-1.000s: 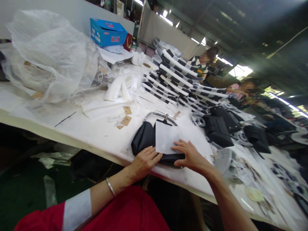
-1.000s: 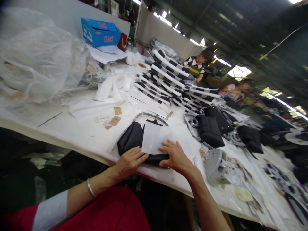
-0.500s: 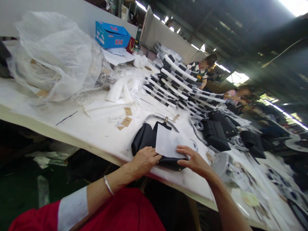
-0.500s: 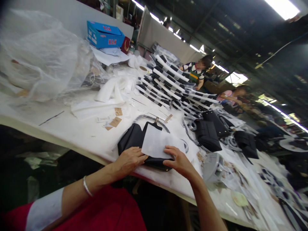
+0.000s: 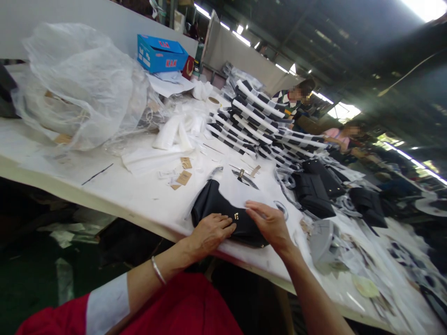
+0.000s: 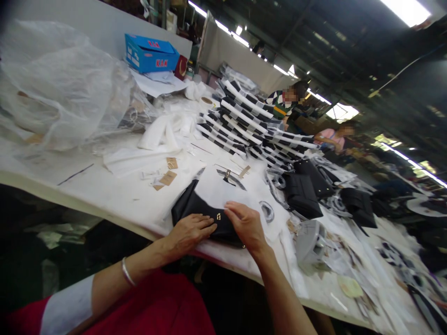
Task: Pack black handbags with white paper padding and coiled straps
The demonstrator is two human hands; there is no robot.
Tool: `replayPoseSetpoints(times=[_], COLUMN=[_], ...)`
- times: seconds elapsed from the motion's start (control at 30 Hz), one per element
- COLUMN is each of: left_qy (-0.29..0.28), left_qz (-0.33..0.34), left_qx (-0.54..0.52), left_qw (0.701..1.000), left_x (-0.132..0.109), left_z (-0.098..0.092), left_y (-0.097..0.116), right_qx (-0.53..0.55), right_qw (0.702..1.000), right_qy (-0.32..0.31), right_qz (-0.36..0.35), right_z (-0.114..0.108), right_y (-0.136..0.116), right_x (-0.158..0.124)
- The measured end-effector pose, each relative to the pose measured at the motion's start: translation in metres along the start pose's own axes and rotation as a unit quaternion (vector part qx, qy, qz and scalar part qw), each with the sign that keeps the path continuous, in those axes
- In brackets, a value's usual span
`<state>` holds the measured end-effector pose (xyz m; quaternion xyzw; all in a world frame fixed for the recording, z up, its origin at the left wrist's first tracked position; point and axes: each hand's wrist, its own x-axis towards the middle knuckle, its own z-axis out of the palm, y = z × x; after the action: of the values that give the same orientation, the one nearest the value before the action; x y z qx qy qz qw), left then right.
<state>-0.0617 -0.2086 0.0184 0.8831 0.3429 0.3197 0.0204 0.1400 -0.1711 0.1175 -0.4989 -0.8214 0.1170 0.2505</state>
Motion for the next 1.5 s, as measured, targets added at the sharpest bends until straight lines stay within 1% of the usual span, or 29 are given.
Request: replayPoseSetpoints(times=[0.07, 0.1, 0.13, 0.2, 0.3, 0.37, 0.47, 0.57, 0.63, 0.8, 0.93, 1.03, 1.13, 1.27, 1.37, 1.43, 1.5], left_qy=[-0.002, -0.005, -0.006, 0.000, 0.016, 0.024, 0.036, 0.033, 0.028, 0.029, 0.025, 0.036, 0.056, 0.058, 0.055, 0.062, 0.082], left_qz=[-0.004, -0.006, -0.007, -0.009, -0.004, -0.001, 0.005, 0.003, 0.000, 0.002, -0.001, 0.001, 0.007, -0.007, -0.003, 0.013, 0.033], left_qx=[0.000, -0.002, -0.004, -0.009, -0.021, -0.026, -0.026, -0.027, -0.031, -0.034, -0.030, -0.029, -0.033, -0.028, -0.022, -0.021, -0.032], left_qw=[1.000, 1.000, 1.000, 1.000, 1.000, 0.999, 0.999, 0.999, 0.999, 0.999, 0.999, 0.999, 0.998, 0.998, 0.998, 0.998, 0.996], left_x=[0.000, 0.000, 0.000, -0.002, -0.005, -0.006, -0.006, -0.005, -0.005, -0.006, -0.006, -0.006, -0.005, -0.006, -0.008, -0.010, -0.011], left_z=[-0.002, -0.003, -0.003, -0.004, -0.002, -0.001, 0.001, 0.001, 0.001, 0.000, 0.000, 0.000, 0.000, 0.002, 0.003, 0.001, -0.007], left_y=[0.001, 0.002, 0.002, 0.003, 0.002, 0.001, 0.000, 0.000, 0.001, 0.002, 0.001, 0.001, 0.000, 0.001, 0.000, 0.001, 0.005], right_qx=[-0.007, -0.017, -0.029, -0.054, -0.085, -0.109, -0.159, -0.206, -0.220, -0.216, -0.223, -0.210, -0.200, -0.248, -0.278, -0.287, -0.287], right_qw=[0.998, 0.996, 0.994, 0.992, 0.987, 0.982, 0.979, 0.971, 0.968, 0.968, 0.966, 0.968, 0.966, 0.944, 0.930, 0.929, 0.932], right_qy=[-0.059, -0.079, -0.089, -0.097, -0.119, -0.135, -0.129, -0.112, -0.108, -0.109, -0.114, -0.126, -0.162, -0.217, -0.237, -0.232, -0.219], right_qz=[-0.035, -0.045, -0.050, -0.058, -0.072, -0.069, -0.022, 0.037, 0.055, 0.068, 0.065, 0.049, 0.016, -0.016, -0.026, -0.033, -0.042], right_z=[0.019, 0.027, 0.032, 0.036, 0.029, 0.025, 0.024, 0.029, 0.033, 0.041, 0.044, 0.037, 0.025, 0.014, 0.015, 0.019, 0.023], right_y=[-0.005, -0.004, -0.003, 0.001, 0.005, 0.003, -0.001, -0.006, -0.008, -0.013, -0.011, -0.004, 0.002, -0.002, -0.008, -0.011, -0.012], right_x=[-0.003, -0.006, -0.010, -0.017, -0.022, -0.020, -0.014, -0.007, -0.005, -0.005, -0.007, -0.006, -0.004, -0.001, -0.003, -0.006, -0.010])
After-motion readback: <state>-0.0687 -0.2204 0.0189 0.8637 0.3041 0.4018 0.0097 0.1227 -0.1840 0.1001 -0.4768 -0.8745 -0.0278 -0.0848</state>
